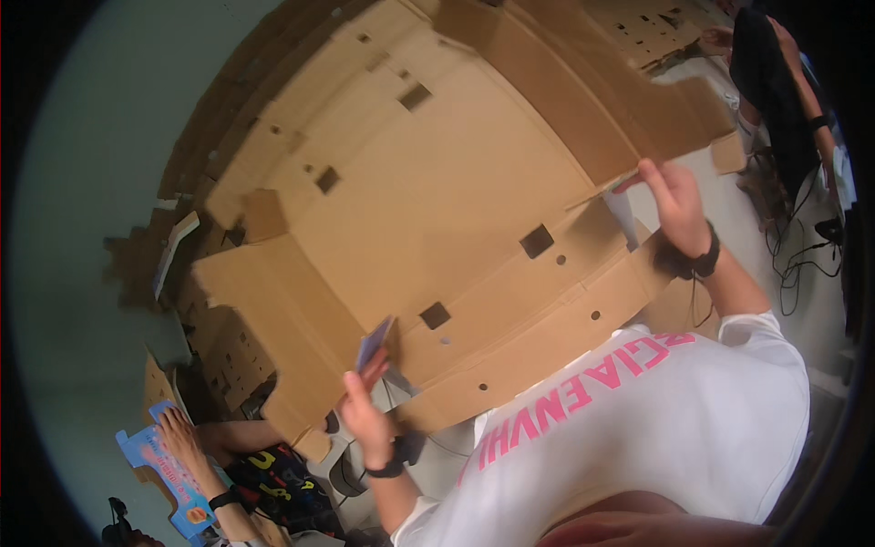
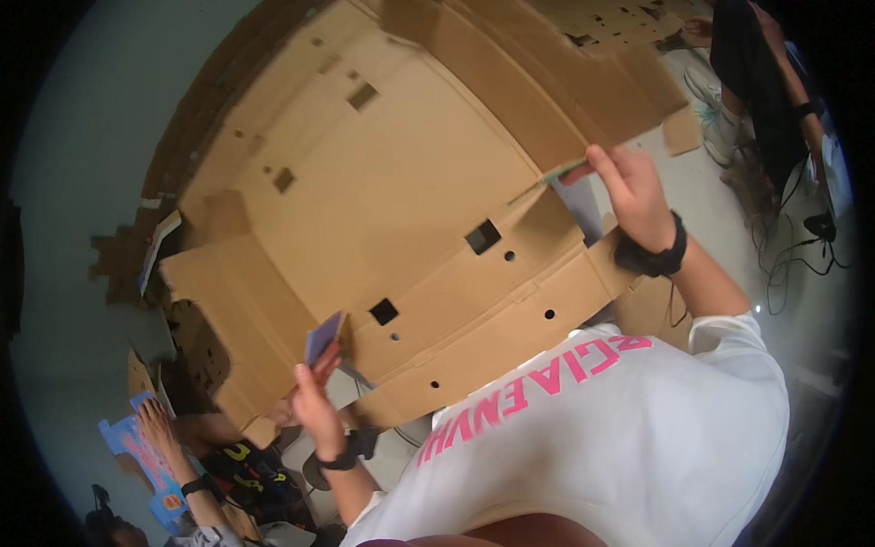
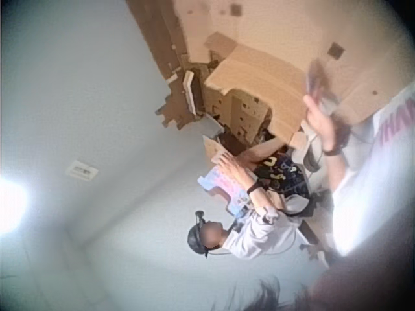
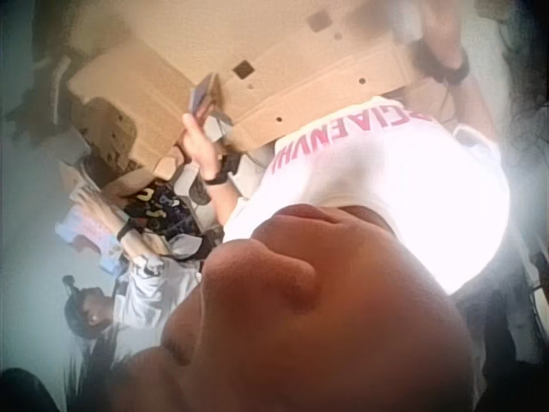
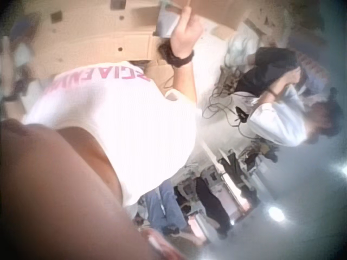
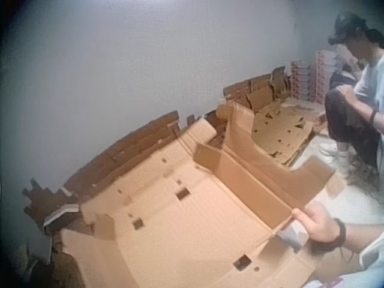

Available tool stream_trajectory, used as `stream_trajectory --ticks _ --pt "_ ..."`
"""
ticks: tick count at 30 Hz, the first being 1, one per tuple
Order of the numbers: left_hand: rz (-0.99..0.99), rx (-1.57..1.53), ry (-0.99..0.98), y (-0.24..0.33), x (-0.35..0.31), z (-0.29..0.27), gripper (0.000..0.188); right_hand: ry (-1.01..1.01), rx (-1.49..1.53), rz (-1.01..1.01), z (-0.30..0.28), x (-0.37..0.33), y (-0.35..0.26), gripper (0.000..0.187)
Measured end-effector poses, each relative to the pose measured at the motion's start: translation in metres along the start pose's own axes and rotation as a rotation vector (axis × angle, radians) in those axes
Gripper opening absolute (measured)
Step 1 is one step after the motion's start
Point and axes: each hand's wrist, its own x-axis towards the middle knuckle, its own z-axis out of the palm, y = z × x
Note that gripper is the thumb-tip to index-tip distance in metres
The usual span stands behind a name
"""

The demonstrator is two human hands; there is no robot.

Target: Assembling flat-packed cardboard produce trays by folding and interlocking tabs.

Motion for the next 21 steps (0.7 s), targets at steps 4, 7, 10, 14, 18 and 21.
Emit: stream_trajectory --ticks 4,7,10,14,18,21 --pt "-0.107 -0.034 -0.064 -0.039 0.000 0.019 0.044 0.016 -0.087 0.036 0.038 -0.033 0.045 0.034" --pt "-0.029 0.083 -0.094 -0.031 0.014 0.015 0.033 -0.001 -0.124 -0.047 0.044 -0.030 0.056 0.032" --pt "-0.012 0.711 -0.140 -0.008 0.030 0.000 0.025 -0.096 -0.167 -0.083 0.040 -0.022 0.053 0.020" --pt "0.058 0.746 -0.482 0.021 0.061 -0.033 0.034 -0.196 -0.306 -0.193 0.041 -0.006 0.043 0.039" --pt "0.058 0.534 -0.801 0.025 0.136 -0.064 0.048 -0.104 -0.395 -0.299 0.048 0.011 0.039 0.028" --pt "-0.169 0.150 -0.738 -0.001 0.211 -0.064 0.062 -0.084 -0.445 -0.361 0.052 0.020 0.043 0.023"
